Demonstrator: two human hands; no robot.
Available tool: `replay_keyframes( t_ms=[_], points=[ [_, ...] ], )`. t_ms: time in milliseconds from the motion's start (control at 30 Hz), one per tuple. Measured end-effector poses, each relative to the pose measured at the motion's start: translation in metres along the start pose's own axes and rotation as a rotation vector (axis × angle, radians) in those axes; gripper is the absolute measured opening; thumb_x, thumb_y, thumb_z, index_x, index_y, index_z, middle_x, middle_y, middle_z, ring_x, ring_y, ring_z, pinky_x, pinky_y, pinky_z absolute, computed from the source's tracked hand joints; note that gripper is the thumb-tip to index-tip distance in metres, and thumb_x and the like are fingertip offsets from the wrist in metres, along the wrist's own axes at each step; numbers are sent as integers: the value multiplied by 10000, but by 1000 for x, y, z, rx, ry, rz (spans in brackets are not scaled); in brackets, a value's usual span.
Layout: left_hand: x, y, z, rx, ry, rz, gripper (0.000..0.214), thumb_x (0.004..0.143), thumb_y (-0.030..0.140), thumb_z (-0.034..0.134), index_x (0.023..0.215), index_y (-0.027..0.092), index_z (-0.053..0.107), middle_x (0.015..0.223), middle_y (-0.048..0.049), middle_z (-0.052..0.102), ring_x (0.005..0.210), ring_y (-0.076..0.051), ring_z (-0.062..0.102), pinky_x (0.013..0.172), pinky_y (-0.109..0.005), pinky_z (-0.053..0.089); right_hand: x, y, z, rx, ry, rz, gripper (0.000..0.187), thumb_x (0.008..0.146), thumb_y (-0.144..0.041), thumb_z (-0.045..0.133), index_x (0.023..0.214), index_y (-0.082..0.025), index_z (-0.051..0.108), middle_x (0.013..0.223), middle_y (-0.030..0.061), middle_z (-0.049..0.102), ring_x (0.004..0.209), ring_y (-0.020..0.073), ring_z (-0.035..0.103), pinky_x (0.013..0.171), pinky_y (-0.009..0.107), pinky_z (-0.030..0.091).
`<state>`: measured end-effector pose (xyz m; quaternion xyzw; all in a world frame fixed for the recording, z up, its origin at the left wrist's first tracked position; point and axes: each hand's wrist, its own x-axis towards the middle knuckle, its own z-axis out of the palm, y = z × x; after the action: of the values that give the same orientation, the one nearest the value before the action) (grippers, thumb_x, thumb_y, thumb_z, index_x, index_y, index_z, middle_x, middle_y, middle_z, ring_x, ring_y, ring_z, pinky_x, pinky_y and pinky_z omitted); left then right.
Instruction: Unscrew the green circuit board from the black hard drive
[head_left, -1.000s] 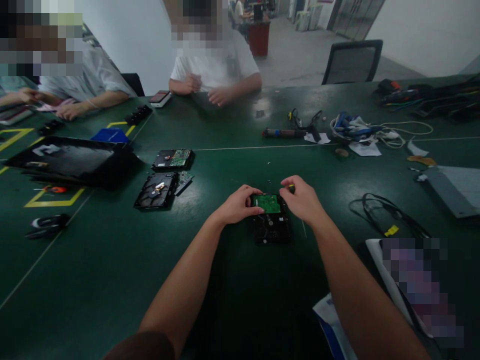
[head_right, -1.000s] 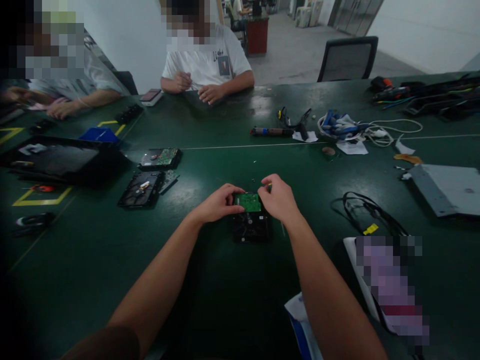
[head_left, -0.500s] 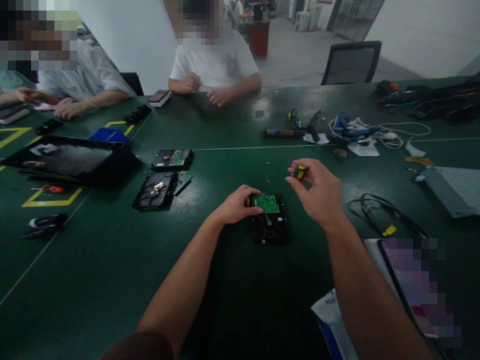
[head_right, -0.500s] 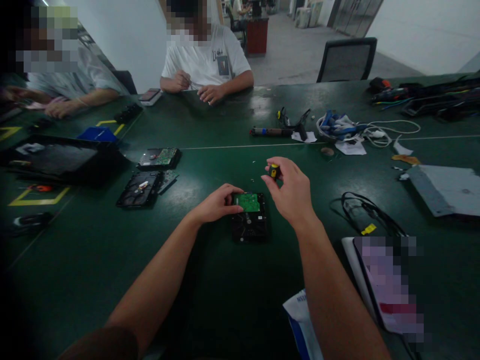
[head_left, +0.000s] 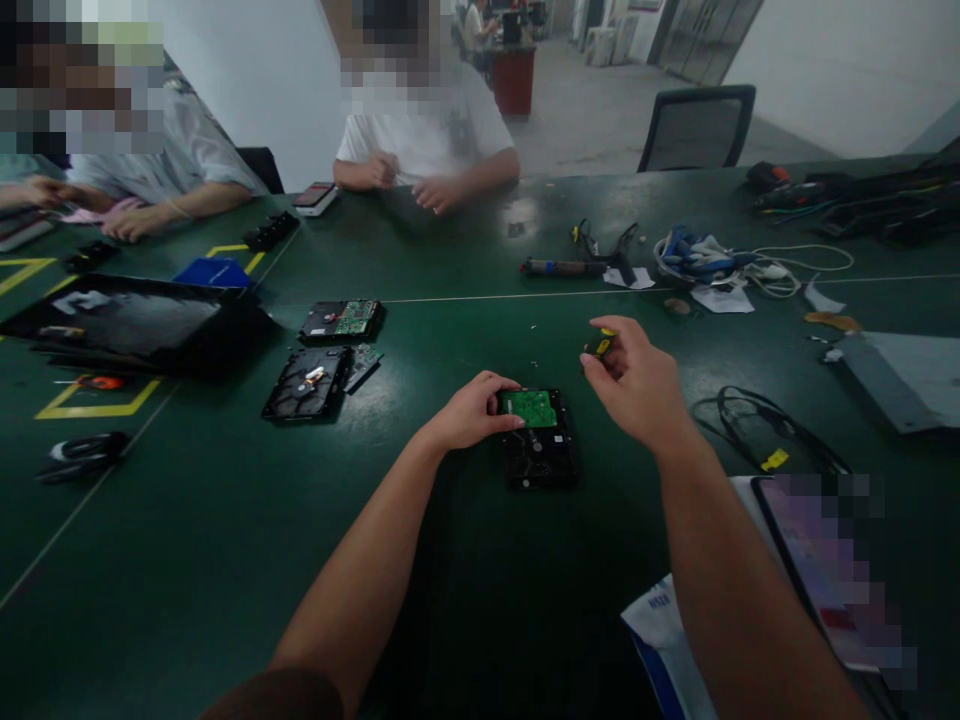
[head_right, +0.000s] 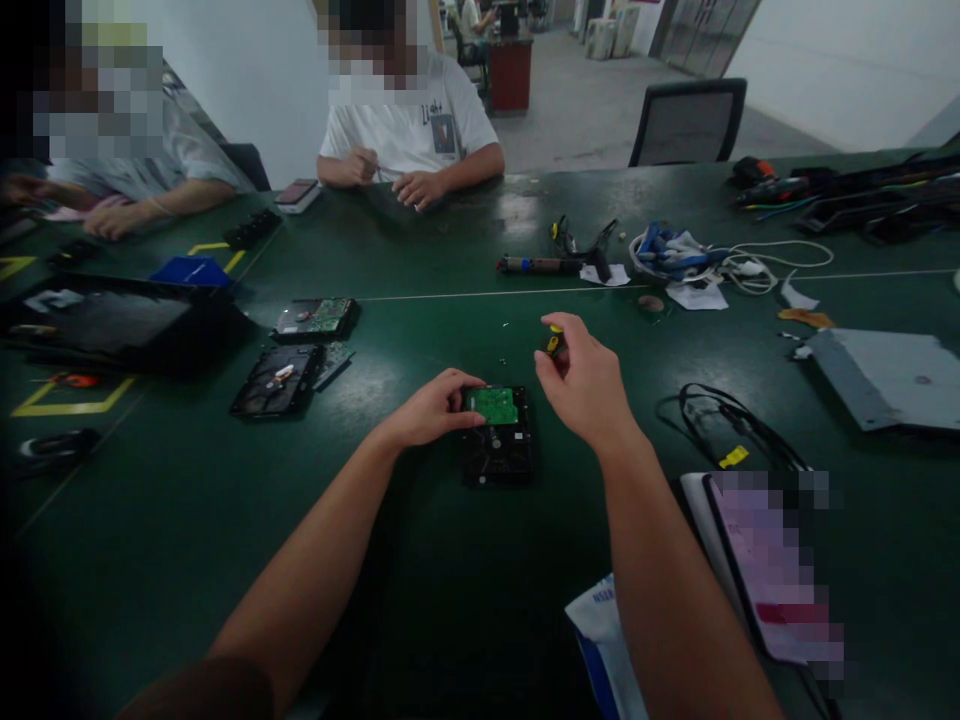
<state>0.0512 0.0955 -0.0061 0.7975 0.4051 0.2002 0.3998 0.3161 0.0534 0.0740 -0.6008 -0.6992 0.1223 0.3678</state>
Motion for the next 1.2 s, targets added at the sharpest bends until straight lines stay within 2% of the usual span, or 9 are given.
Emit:
replay_keyframes(
  t_ms=[67,133,400,1200],
  points=[
    [0,0,0,-2,-4,-7,592,816,468,780,1334,235,613,1145,-70,566,791,-153,561,730,-329,504,0,2,2,67,111,13,449,934,-327,613,1370,-287,512,1005,47,681,780,215,686,749,396,582],
    [0,0,0,0,0,-10,589,813,466,782,1330,239,616,1144,-68,567,784,-150,557,725,-326,502,0,0,5,105,158,13,457,932,-354,625,1371,-301,510,1043,47,677,794,218,693,761,405,594],
    [0,0,2,13,13,7,579,812,448,784,1325,235,619,1097,-59,562,788,-152,558,724,-322,505,-4,-11,20,142,33,-15,431,949,-366,610,1366,-307,519,1116,56,704,872,222,706,870,435,596],
    [0,0,2,-21,17,15,560,814,445,786,1307,238,619,1171,-69,562,811,-156,572,734,-329,515,-5,-18,19,115,-3,-28,439,945,-352,608,1374,-304,528,1162,63,707,905,237,714,898,448,599]
  ],
)
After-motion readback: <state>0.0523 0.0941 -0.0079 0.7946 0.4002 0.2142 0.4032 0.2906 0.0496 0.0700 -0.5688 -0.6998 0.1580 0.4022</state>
